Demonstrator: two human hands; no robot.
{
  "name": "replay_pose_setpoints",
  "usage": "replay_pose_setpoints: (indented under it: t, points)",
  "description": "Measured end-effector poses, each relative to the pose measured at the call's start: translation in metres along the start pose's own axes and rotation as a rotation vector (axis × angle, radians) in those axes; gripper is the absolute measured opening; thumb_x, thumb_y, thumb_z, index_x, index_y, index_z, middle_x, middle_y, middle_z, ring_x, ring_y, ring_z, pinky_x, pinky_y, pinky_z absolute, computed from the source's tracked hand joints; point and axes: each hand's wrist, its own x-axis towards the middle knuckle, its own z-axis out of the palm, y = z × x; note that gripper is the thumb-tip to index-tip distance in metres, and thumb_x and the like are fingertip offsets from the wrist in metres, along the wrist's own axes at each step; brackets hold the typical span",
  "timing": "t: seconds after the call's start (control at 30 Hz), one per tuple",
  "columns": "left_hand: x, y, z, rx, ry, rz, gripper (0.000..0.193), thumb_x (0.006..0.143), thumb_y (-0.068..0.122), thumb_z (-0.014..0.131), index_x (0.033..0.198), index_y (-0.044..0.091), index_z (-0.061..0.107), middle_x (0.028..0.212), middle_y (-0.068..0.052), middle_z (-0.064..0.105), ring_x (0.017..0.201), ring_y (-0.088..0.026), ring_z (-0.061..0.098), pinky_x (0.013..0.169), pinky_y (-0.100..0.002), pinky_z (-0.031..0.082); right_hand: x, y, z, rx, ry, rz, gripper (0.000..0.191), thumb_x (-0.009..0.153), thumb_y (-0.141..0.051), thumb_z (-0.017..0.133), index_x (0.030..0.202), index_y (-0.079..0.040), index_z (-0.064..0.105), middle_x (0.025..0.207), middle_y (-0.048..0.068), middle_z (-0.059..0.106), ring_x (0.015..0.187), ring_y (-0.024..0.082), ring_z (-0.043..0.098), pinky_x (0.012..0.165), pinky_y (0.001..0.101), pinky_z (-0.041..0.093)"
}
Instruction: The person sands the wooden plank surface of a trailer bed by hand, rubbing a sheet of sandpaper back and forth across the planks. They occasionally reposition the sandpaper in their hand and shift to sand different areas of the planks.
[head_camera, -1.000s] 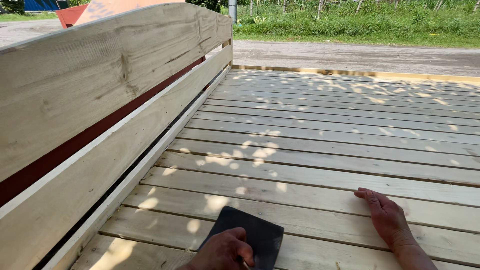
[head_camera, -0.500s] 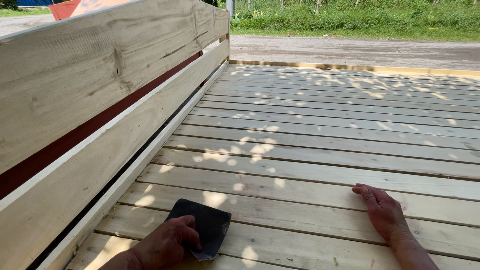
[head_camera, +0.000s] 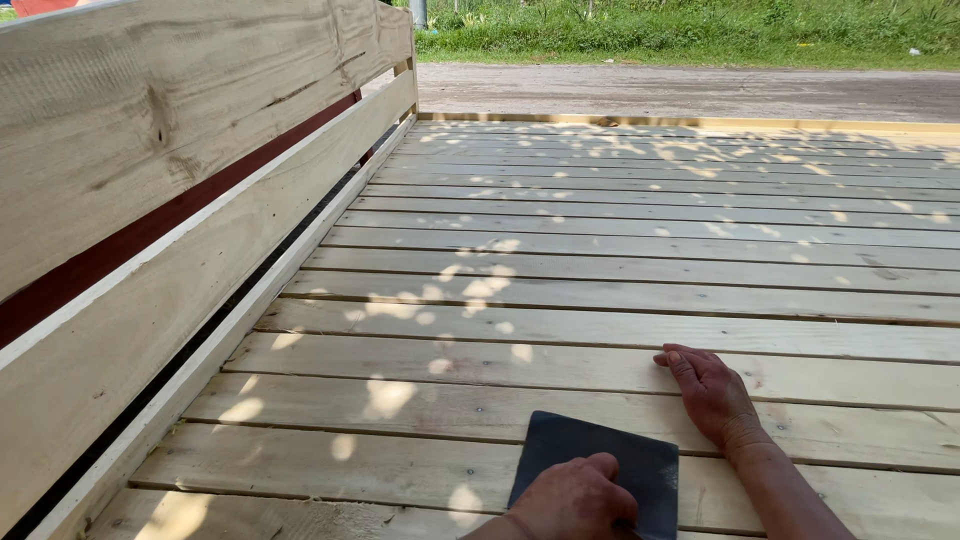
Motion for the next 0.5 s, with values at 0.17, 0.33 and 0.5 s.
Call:
replay_pose_setpoints:
  t: [0.17, 0.33, 0.5]
  points:
    - [0.085, 0.069, 0.041, 0.009, -0.068, -0.121, 0.021, 0.089, 0.026, 0.072, 0.107, 0.024, 0.082, 0.110, -0.013, 0.054, 0.113, -0.032, 0.060, 0.096, -0.045, 0.050, -0.001, 0.008, -0.034, 0.784, -0.118, 0.104, 0.052, 0.108, -0.040, 0.038, 0.122, -0.005, 0.074, 0.132, 0.008, 0.073, 0.130, 0.020, 0.059, 0.115, 0.0339, 0.039]
    - [0.039, 0.049, 0.025, -0.045, 0.002, -0.037, 0.020, 0.092, 0.028, 0.072, 0.110, 0.024, 0.081, 0.107, -0.010, 0.056, 0.113, -0.028, 0.062, 0.096, -0.040, 0.052, -0.017, -0.005, -0.031, 0.549, -0.127, 0.126, 0.054, 0.108, -0.039, 0.036, 0.123, -0.007, 0.077, 0.126, 0.008, 0.078, 0.122, 0.019, 0.064, 0.115, 0.0338, 0.041]
    - [0.033, 0.069, 0.010, -0.044, -0.091, -0.011, 0.025, 0.085, 0.021, 0.072, 0.109, 0.019, 0.078, 0.106, -0.008, 0.055, 0.115, -0.026, 0.059, 0.095, -0.041, 0.050, -0.031, -0.016, -0.035, 0.300, -0.179, 0.056, 0.051, 0.106, -0.040, 0.038, 0.124, -0.012, 0.077, 0.124, 0.005, 0.078, 0.121, 0.016, 0.066, 0.113, 0.0321, 0.042]
